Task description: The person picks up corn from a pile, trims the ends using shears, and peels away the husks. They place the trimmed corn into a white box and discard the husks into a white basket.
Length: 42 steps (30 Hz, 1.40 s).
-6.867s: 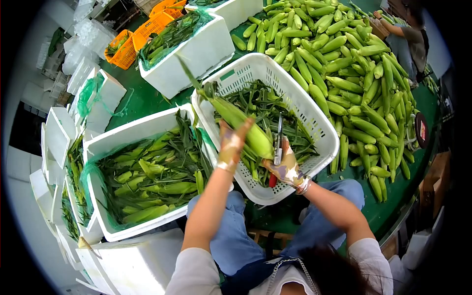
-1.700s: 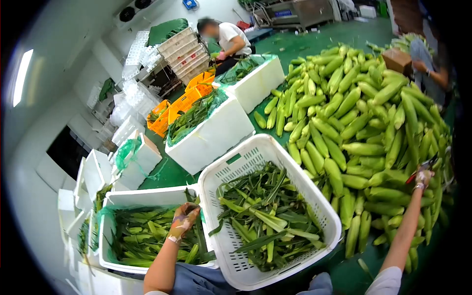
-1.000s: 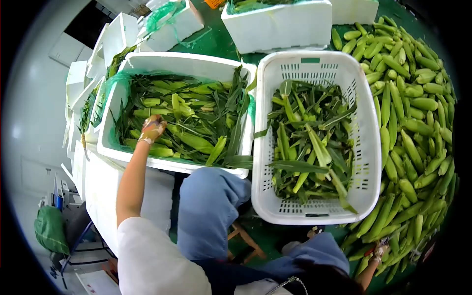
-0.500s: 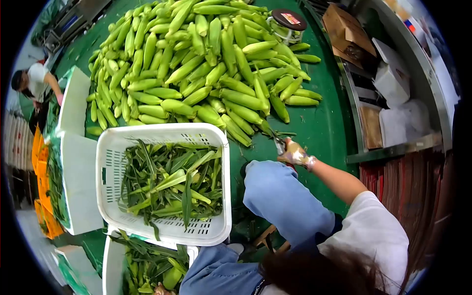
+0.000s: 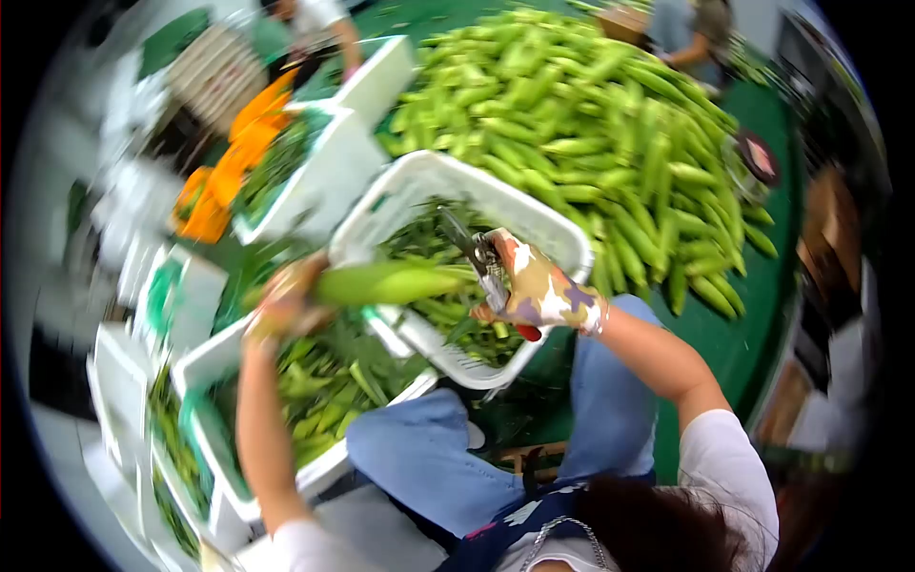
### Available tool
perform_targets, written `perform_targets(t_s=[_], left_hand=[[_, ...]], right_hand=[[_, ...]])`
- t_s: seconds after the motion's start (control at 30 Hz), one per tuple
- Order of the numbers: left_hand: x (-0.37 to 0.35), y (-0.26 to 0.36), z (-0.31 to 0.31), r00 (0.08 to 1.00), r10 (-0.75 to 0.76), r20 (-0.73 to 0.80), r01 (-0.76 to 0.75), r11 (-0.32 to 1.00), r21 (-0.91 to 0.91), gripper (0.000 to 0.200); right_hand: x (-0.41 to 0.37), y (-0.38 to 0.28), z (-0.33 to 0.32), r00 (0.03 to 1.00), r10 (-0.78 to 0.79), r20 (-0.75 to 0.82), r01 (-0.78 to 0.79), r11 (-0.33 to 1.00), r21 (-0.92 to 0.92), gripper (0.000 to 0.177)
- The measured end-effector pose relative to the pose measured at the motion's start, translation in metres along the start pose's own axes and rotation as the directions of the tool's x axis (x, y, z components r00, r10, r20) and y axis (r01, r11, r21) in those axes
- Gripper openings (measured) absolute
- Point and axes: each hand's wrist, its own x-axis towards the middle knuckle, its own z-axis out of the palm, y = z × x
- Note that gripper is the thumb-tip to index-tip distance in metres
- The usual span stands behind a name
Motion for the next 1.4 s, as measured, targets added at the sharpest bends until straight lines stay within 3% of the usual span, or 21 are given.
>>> perform_targets(t_s=[0.17,0.23,0.3,0.33,0.37,0.4,0.47,0.5,0.53,0.6,0.83,0.9,0.97,1.0,1.03,1.13,1.17,1.2,1.23,1.3,1.4], left_hand=[[0.068,0.037,-0.009,0.974,0.001,0.225,0.02,0.996,-0.09,0.067],[0.07,0.017,0.018,0.974,-0.008,-0.227,0.021,0.998,0.055,0.058],[0.064,0.015,0.021,0.617,-0.048,-0.786,0.174,0.982,0.077,0.034],[0.055,0.021,0.023,0.554,-0.211,-0.805,0.276,0.959,-0.062,0.028],[0.046,0.028,0.029,0.475,-0.368,-0.8,0.364,0.909,-0.202,0.022],[0.044,0.014,0.074,0.489,-0.524,-0.698,0.04,0.813,-0.582,0.017],[0.04,0.041,0.121,0.777,-0.559,-0.29,-0.095,0.351,-0.932,0.012],[0.041,0.072,0.116,0.902,-0.432,0.013,0.126,0.235,-0.964,0.011],[0.05,0.069,0.126,0.897,-0.442,0.009,0.124,0.232,-0.965,0.011],[0.069,0.04,0.158,0.613,-0.761,0.21,0.052,-0.227,-0.973,0.012],[0.07,-0.021,0.181,0.759,-0.645,-0.087,-0.336,-0.273,-0.901,0.045],[0.071,-0.013,0.183,0.466,-0.861,-0.204,-0.446,-0.029,-0.895,0.043],[0.065,-0.032,0.183,0.502,-0.844,-0.191,-0.824,-0.399,-0.403,0.045],[0.064,-0.032,0.18,0.286,-0.852,-0.438,-0.567,0.218,-0.794,0.048],[0.063,-0.028,0.169,0.218,-0.677,-0.703,0.014,0.723,-0.691,0.051],[0.07,0.015,0.16,0.794,-0.39,-0.465,0.173,0.88,-0.443,0.049],[0.08,0.016,0.198,0.96,-0.252,-0.125,0.018,0.501,-0.865,0.047],[0.074,0.055,0.131,0.998,0.052,0.046,-0.005,0.721,-0.693,0.043],[0.081,0.055,0.151,0.977,0.176,-0.122,-0.213,0.739,-0.639,0.038],[0.074,0.045,0.157,0.904,-0.282,-0.321,-0.03,0.708,-0.705,0.033],[0.053,-0.006,0.166,0.336,-0.664,-0.667,0.206,0.743,-0.637,0.023]], right_hand=[[0.042,0.02,0.05,1.0,0.002,-0.027,-0.001,0.999,0.045,0.057],[0.043,0.048,0.056,0.982,0.174,-0.069,-0.162,0.976,0.144,0.064],[0.047,0.084,0.061,0.941,0.335,0.039,-0.317,0.839,0.441,0.07],[0.051,0.093,0.062,0.947,0.309,0.092,-0.299,0.735,0.609,0.067],[0.049,0.101,0.064,0.914,0.359,0.189,-0.353,0.473,0.807,0.059],[0.047,0.095,0.061,0.913,0.365,0.182,-0.339,0.432,0.836,0.057],[0.046,0.095,0.066,0.914,0.346,0.214,-0.319,0.281,0.905,0.053],[0.046,0.105,0.064,0.863,0.361,0.354,-0.471,0.316,0.824,0.046],[0.044,0.111,0.059,0.804,0.302,0.512,-0.589,0.282,0.758,0.043],[0.039,0.105,0.06,0.725,0.225,0.651,-0.688,0.176,0.704,0.038],[0.026,0.115,0.081,0.581,0.0,0.814,-0.807,-0.129,0.576,0.037],[0.028,0.122,0.088,0.537,-0.032,0.843,-0.839,-0.129,0.529,0.036],[0.028,0.124,0.101,0.598,0.168,0.784,-0.793,-0.021,0.609,0.03],[0.03,0.112,0.1,0.536,0.23,0.812,-0.829,-0.043,0.558,0.024],[0.032,0.101,0.098,0.526,0.289,0.8,-0.835,-0.004,0.551,0.021],[0.025,0.099,0.121,0.475,0.434,0.766,-0.864,0.064,0.5,0.018],[0.017,0.109,0.14,0.468,0.462,0.753,-0.852,0.01,0.524,0.017],[0.01,0.11,0.149,0.349,0.506,0.789,-0.855,-0.173,0.489,0.013],[0.003,0.114,0.155,0.32,0.403,0.857,-0.833,-0.31,0.457,0.014],[-0.013,0.115,0.154,0.375,0.366,0.852,-0.808,-0.323,0.493,0.015],[-0.021,0.12,0.141,0.352,0.144,0.925,-0.761,-0.531,0.373,0.017]])
